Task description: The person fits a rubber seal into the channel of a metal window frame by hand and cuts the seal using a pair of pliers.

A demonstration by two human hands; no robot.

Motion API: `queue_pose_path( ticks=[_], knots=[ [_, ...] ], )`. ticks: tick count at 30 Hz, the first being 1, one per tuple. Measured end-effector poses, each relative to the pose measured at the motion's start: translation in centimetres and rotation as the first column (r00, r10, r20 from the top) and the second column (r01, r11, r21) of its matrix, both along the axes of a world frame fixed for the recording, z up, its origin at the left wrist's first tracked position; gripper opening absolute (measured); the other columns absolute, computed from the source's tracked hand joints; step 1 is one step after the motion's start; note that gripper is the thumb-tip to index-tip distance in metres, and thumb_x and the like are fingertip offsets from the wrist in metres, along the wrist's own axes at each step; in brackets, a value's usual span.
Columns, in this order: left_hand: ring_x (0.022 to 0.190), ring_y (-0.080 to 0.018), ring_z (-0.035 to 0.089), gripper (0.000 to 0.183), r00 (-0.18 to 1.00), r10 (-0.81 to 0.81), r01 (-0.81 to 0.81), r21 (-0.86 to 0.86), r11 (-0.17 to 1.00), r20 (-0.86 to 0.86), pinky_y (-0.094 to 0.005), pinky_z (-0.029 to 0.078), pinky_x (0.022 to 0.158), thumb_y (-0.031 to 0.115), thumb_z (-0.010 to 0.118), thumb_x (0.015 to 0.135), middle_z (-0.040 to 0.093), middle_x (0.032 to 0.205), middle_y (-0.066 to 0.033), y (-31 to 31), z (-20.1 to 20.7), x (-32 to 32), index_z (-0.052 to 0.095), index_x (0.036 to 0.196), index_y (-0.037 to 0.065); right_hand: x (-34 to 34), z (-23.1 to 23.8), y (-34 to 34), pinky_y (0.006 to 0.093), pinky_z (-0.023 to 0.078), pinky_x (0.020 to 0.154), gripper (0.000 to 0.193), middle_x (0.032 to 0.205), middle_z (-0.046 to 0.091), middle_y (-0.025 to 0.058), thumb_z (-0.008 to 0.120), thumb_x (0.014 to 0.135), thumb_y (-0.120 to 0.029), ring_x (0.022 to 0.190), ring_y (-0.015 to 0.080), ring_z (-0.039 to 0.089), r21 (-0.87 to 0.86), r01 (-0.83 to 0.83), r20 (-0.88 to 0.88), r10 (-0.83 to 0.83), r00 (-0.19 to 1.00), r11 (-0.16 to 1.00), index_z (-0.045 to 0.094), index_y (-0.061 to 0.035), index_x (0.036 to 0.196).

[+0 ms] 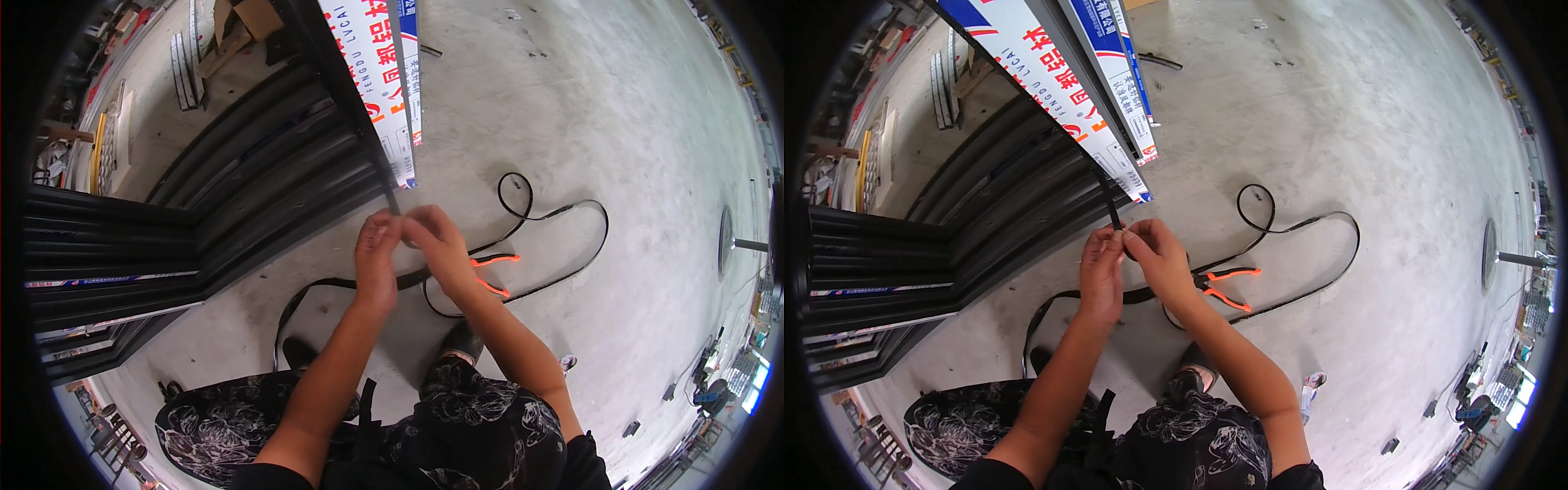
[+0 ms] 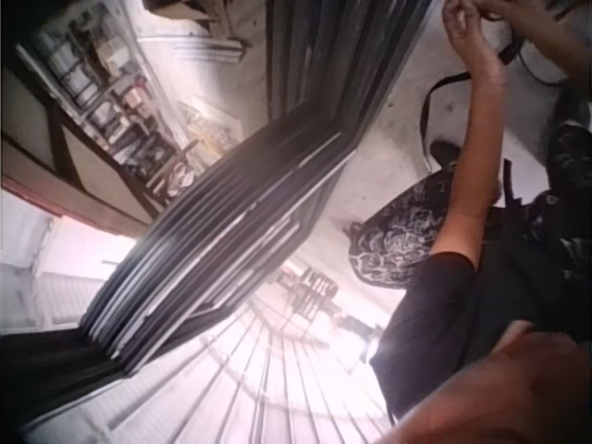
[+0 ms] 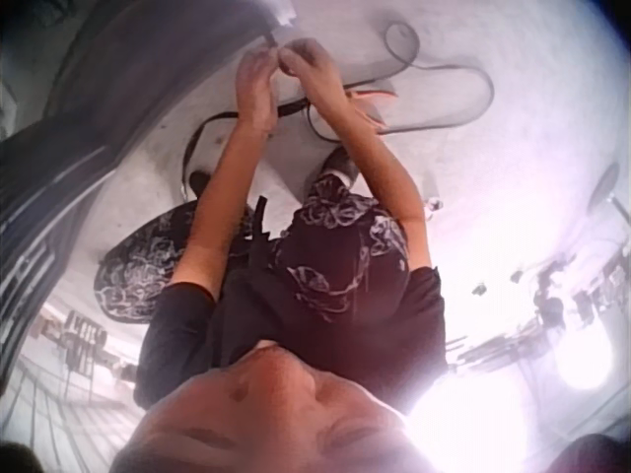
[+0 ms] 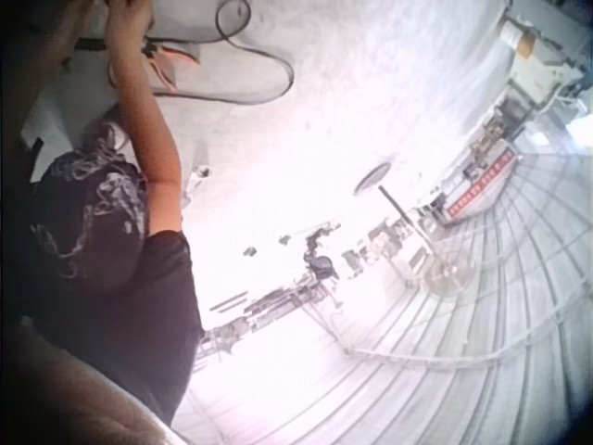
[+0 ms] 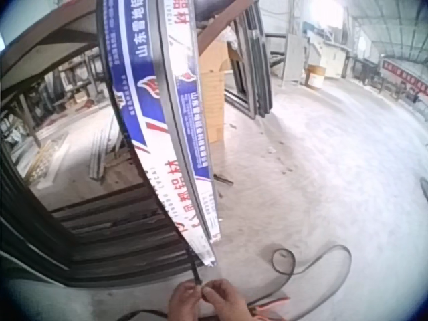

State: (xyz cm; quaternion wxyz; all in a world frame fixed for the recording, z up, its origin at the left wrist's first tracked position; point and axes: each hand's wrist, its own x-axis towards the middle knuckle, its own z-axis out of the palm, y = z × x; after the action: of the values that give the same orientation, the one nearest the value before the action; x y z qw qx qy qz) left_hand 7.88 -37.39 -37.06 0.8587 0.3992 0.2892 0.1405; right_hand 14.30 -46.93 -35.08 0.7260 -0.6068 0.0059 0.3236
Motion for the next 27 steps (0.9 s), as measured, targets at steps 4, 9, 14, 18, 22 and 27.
queue_pose_path(
  ticks=[4, 9, 14, 18, 22, 27],
  knots=[
    [0.093, -0.0098, 0.055, 0.012, 0.999, -0.027, 0.029, 0.048, 0.998, -0.037, -0.0257, 0.042, 0.085, 0.015, 0.060, 0.095, 0.062, 0.101, -0.0010, 0.6, -0.5, -0.1, 0.059, 0.106, 0.010, 1.1, 0.4, 0.1, 0.0251, 0.045, 0.066, 0.030, 0.087, 0.062, 0.0057, 0.062, 0.091, -0.017, 0.077, 0.0106, 0.057, 0.066, -0.079, -0.219, 0.091, 0.972, 0.995, 0.054, 0.0029, 0.112],
    [0.087, -0.0101, 0.056, 0.013, 0.995, -0.094, 0.092, -0.056, 0.994, -0.038, -0.0247, 0.044, 0.079, 0.015, 0.060, 0.094, 0.062, 0.098, -0.0006, 0.9, -1.7, -0.3, 0.059, 0.105, 0.008, 1.5, 1.0, 0.7, 0.0221, 0.041, 0.058, 0.030, 0.078, 0.058, 0.0018, 0.062, 0.091, -0.020, 0.066, 0.0083, 0.051, 0.038, -0.118, -0.262, 0.124, 0.957, 0.992, 0.055, 0.0013, 0.111],
    [0.092, -0.0107, 0.056, 0.017, 0.994, -0.081, 0.087, 0.091, 0.992, -0.070, -0.0276, 0.043, 0.088, 0.020, 0.061, 0.096, 0.062, 0.098, -0.0014, 0.8, -0.8, 0.8, 0.061, 0.107, 0.008, 2.2, 0.5, 0.3, 0.0222, 0.042, 0.059, 0.027, 0.079, 0.061, 0.0020, 0.062, 0.091, -0.018, 0.067, 0.0076, 0.053, 0.015, -0.119, -0.182, 0.120, 0.976, 0.993, 0.060, 0.0024, 0.109],
    [0.095, -0.0104, 0.057, 0.020, 0.991, -0.101, 0.108, 0.078, 0.991, -0.087, -0.0276, 0.043, 0.091, 0.021, 0.062, 0.095, 0.063, 0.100, -0.0016, 1.1, -0.7, 0.9, 0.063, 0.109, 0.007, 2.2, 0.1, 0.6, 0.0229, 0.045, 0.061, 0.024, 0.082, 0.064, 0.0029, 0.062, 0.090, -0.015, 0.071, 0.0071, 0.056, -0.051, -0.055, 0.025, 0.056, 0.998, 0.997, 0.064, 0.0047, 0.104],
    [0.087, -0.0101, 0.059, 0.017, 0.968, -0.134, 0.192, 0.284, 0.939, -0.214, -0.0245, 0.045, 0.082, 0.015, 0.064, 0.093, 0.065, 0.097, -0.0006, 1.9, -0.8, 1.0, 0.064, 0.106, 0.005, 2.4, -0.8, 0.2, 0.0241, 0.047, 0.065, 0.022, 0.084, 0.067, 0.0048, 0.062, 0.089, -0.013, 0.073, 0.0079, 0.058, -0.085, -0.045, 0.110, 0.054, 0.992, 0.995, 0.065, 0.0051, 0.102],
    [0.074, -0.0120, 0.060, 0.019, 0.942, -0.081, 0.336, 0.895, 0.294, -0.327, -0.0253, 0.047, 0.061, 0.007, 0.066, 0.085, 0.066, 0.090, -0.0030, 5.1, 2.7, 2.3, 0.066, 0.104, 0.004, 3.3, -0.4, -0.8, 0.0257, 0.048, 0.067, 0.021, 0.078, 0.067, 0.0079, 0.062, 0.086, -0.011, 0.072, 0.0091, 0.059, -0.205, -0.125, 0.149, 0.158, 0.976, 0.971, 0.067, 0.0040, 0.101]
  ],
)
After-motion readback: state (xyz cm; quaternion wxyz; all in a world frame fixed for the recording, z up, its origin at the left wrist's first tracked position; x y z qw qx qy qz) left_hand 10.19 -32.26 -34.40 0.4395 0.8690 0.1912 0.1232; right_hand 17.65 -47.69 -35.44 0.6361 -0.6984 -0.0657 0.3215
